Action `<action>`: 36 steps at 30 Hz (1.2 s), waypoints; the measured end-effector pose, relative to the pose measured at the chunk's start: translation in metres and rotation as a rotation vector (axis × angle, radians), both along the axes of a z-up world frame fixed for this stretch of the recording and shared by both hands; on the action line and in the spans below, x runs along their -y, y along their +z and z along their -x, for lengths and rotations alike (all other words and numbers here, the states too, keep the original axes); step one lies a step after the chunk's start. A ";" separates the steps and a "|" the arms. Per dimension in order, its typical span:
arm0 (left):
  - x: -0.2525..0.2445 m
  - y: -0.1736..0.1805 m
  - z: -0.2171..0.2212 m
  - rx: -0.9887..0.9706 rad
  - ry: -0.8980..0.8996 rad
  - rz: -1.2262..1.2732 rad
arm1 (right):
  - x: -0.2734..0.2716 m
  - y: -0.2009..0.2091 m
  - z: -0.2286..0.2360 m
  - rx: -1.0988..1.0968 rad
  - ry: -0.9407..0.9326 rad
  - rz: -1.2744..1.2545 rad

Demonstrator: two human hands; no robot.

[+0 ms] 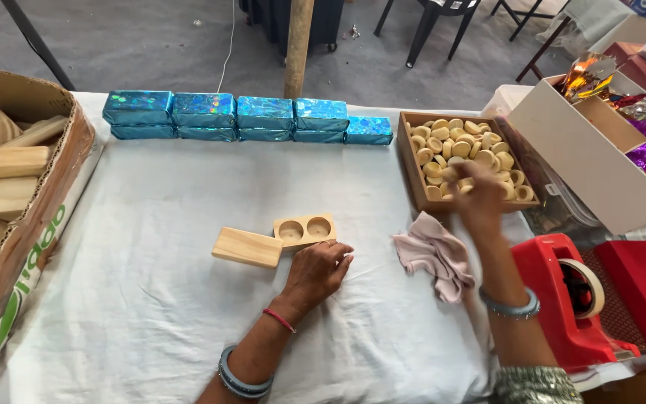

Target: Cleaning and inspecting various wooden components using a cloth.

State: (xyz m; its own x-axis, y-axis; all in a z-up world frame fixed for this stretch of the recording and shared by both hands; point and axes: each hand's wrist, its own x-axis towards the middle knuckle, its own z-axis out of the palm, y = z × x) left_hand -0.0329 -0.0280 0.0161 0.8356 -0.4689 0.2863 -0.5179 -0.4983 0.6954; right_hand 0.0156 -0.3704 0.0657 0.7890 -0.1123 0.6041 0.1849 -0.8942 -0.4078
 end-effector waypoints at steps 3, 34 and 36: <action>0.001 -0.005 0.001 -0.022 0.009 0.019 | -0.094 0.000 0.038 -0.170 0.260 0.120; 0.000 -0.019 -0.004 -0.014 0.067 0.055 | -0.143 -0.003 0.064 -0.636 0.516 0.444; 0.000 -0.011 0.000 -0.014 0.088 0.087 | -0.144 -0.010 0.070 -0.579 0.512 0.418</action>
